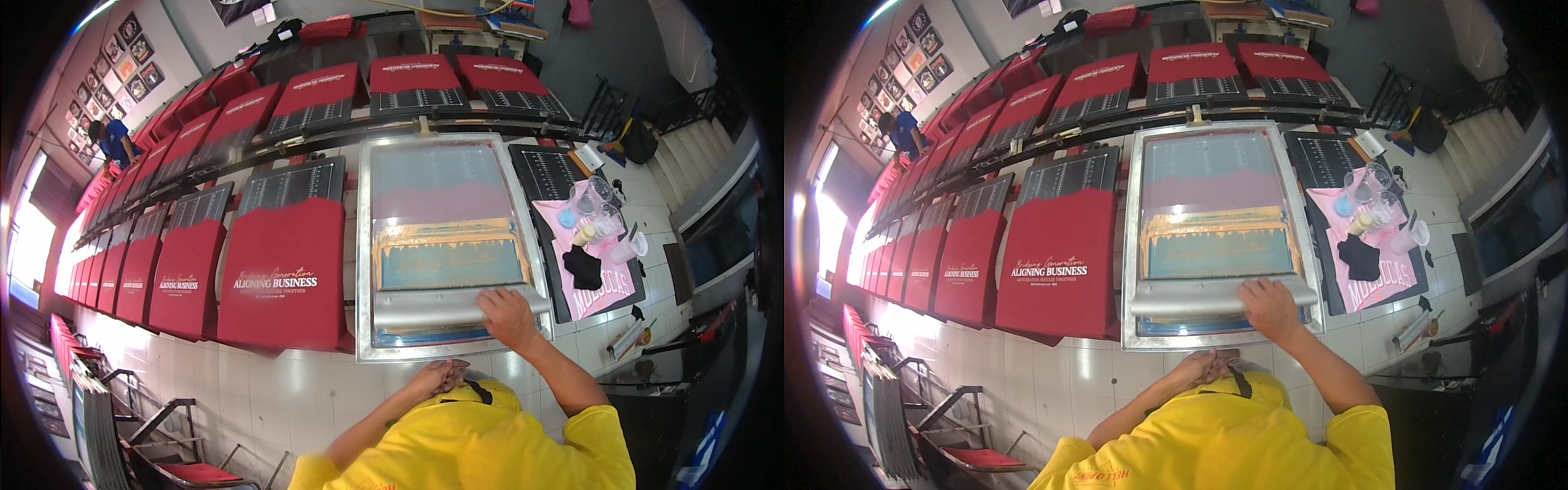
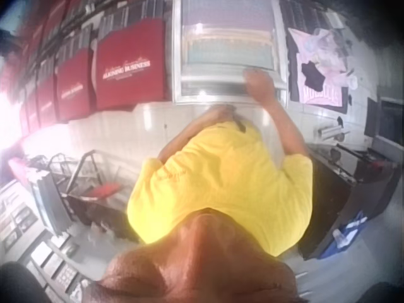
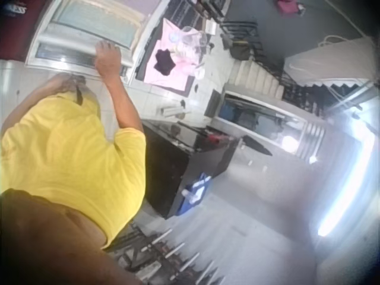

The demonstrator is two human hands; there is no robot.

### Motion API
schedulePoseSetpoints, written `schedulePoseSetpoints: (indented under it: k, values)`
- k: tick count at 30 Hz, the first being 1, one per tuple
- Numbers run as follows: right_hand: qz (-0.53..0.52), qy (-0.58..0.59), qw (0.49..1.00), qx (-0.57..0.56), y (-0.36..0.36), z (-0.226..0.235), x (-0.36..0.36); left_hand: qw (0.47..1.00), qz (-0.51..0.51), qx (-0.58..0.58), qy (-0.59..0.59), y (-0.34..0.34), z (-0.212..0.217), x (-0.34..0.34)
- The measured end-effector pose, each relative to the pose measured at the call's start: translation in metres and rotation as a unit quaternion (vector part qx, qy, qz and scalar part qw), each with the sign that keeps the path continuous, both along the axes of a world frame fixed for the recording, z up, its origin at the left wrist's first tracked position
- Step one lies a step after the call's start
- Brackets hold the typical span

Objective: The person applies ink to a screen and uses a squeegee to print a logo onto several red shirts lined up on a rack.

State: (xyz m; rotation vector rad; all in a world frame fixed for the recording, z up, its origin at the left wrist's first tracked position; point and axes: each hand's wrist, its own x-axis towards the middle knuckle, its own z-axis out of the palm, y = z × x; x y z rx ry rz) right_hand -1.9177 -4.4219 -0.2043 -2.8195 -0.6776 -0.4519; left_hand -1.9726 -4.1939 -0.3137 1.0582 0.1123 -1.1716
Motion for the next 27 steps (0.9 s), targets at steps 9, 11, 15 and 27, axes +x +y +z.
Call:
schedulePoseSetpoints:
  k: [9, 11, 15, 27]
  values:
    - [-0.008, -0.042, 0.999, -0.018, -0.017, -0.023, 0.107, 0.995, 0.016, 0.073, -0.070, -0.006, 0.014, -0.005]
    - [0.004, -0.034, 0.999, -0.019, -0.017, -0.026, 0.114, 0.994, 0.017, 0.078, -0.080, -0.005, 0.014, -0.007]
    - [-0.003, -0.047, 0.998, -0.028, -0.020, -0.033, 0.125, 0.994, 0.043, 0.068, -0.069, -0.008, 0.023, -0.008]
    - [-0.019, -0.007, 1.000, -0.006, -0.023, -0.028, 0.126, 0.997, 0.043, 0.054, -0.038, -0.006, 0.021, -0.007]
